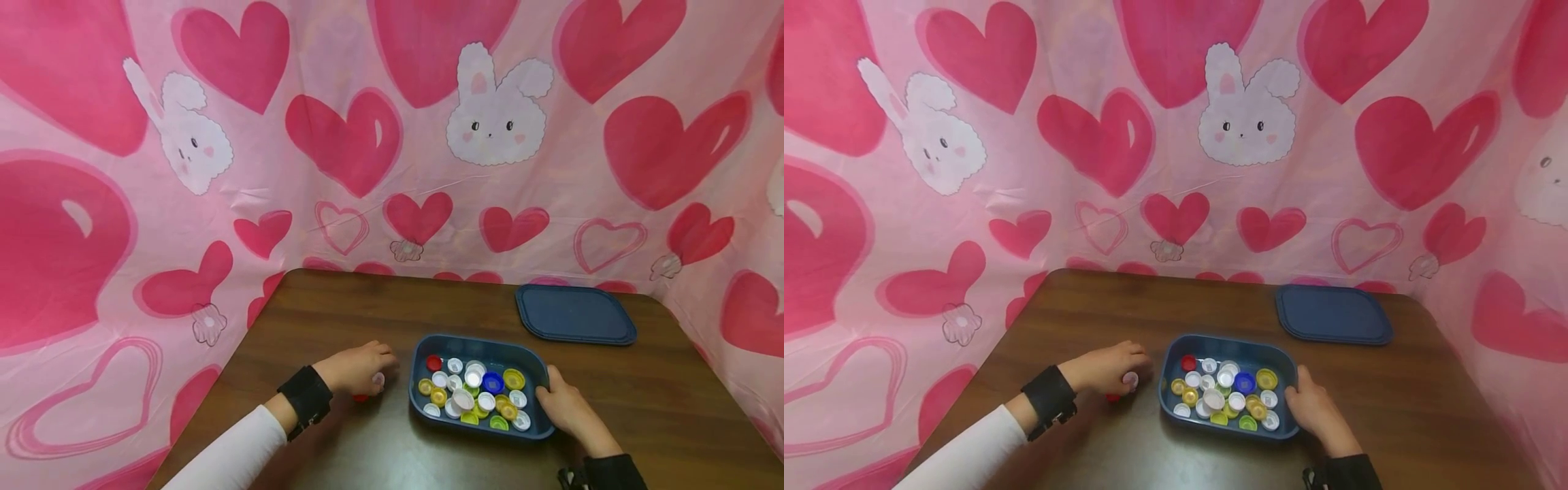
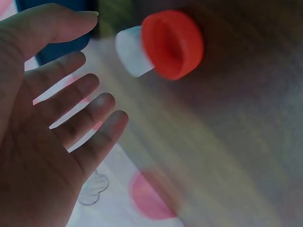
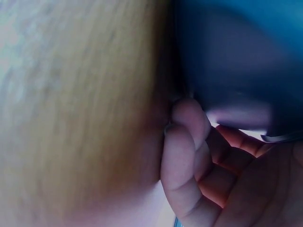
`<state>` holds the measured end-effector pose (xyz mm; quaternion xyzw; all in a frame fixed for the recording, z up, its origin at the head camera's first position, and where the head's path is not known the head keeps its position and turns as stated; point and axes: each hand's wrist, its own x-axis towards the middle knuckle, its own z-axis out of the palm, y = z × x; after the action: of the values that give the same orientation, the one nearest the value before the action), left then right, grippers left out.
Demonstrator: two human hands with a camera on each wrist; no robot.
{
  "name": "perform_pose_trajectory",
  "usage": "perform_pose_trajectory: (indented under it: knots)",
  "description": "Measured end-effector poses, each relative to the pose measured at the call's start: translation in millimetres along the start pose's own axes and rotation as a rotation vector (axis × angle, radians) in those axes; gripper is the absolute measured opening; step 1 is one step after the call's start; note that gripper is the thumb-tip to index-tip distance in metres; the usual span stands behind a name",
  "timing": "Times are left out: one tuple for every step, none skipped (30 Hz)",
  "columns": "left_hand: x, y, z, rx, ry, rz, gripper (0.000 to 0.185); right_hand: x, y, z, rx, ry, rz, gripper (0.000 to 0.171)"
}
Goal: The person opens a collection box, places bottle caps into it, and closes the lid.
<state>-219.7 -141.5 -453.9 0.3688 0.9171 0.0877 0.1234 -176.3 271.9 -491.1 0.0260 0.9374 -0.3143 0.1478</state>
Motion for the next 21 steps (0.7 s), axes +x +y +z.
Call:
perform_pose_trajectory:
  knots:
    - [0.3,-0.5,2.5,0.002,-0.005,-0.001,0.042,0,0,0,0.003,-0.001,0.0,0.044]
    - [0.7,-1.0,5.1,0.007,-0.008,-0.001,0.043,0,1,0,0.007,-0.001,-0.001,0.044]
    - [1.3,-1.5,7.6,0.019,-0.01,0.005,0.043,0,1,0,0.009,-0.001,-0.001,0.043]
    - [1.8,-2.0,9.8,0.031,-0.012,0.009,0.044,0,1,0,0.012,-0.002,-0.001,0.043]
    - [2.5,-2.2,11.8,0.04,-0.013,0.013,0.045,-1,1,0,0.014,-0.002,-0.001,0.043]
    - [3.1,-2.4,13.6,0.048,-0.015,0.015,0.045,-1,1,0,0.015,-0.001,-0.002,0.043]
    - [3.4,-2.7,15.0,0.053,-0.018,0.017,0.045,-1,0,0,0.017,-0.001,-0.002,0.042]
    - [3.6,-2.9,16.2,0.056,-0.021,0.02,0.045,-1,0,0,0.014,0.001,-0.003,0.042]
    - [3.9,-3.1,17.0,0.056,-0.025,0.02,0.044,-1,0,0,0.012,0.002,-0.004,0.042]
    - [4.3,-3.2,18.1,0.052,-0.028,0.017,0.043,-2,0,0,0.01,0.004,-0.006,0.041]
    - [4.8,-3.4,18.8,0.046,-0.031,0.014,0.042,-2,0,0,0.008,0.007,-0.009,0.041]
    - [5.2,-3.5,19.3,0.042,-0.032,0.012,0.04,-2,-1,0,0.008,0.009,-0.012,0.041]
    - [5.9,-3.8,20.0,0.04,-0.032,0.011,0.038,-2,-1,0,0.009,0.012,-0.015,0.041]
    - [6.8,-4.2,20.9,0.035,-0.031,0.011,0.034,-3,-1,0,0.01,0.013,-0.017,0.04]
    - [7.7,-4.3,21.2,0.03,-0.031,0.012,0.031,-3,-1,0,0.011,0.013,-0.018,0.04]
    - [8.5,-4.3,21.4,0.025,-0.03,0.015,0.027,-3,-1,-1,0.014,0.014,-0.018,0.041]
    - [9.4,-4.3,21.4,0.018,-0.031,0.018,0.023,-3,-1,-1,0.016,0.013,-0.017,0.041]
    - [10.3,-4.2,21.3,0.01,-0.033,0.019,0.02,-3,-1,-1,0.02,0.01,-0.015,0.041]
    - [11.2,-4.1,20.8,0.0,-0.035,0.019,0.018,-3,-1,0,0.023,0.008,-0.013,0.041]
    - [12.1,-3.8,19.6,-0.01,-0.038,0.016,0.017,-3,-1,0,0.026,0.003,-0.009,0.041]
    - [13.0,-3.3,17.8,-0.02,-0.039,0.011,0.016,-3,-1,0,0.029,-0.003,-0.006,0.041]
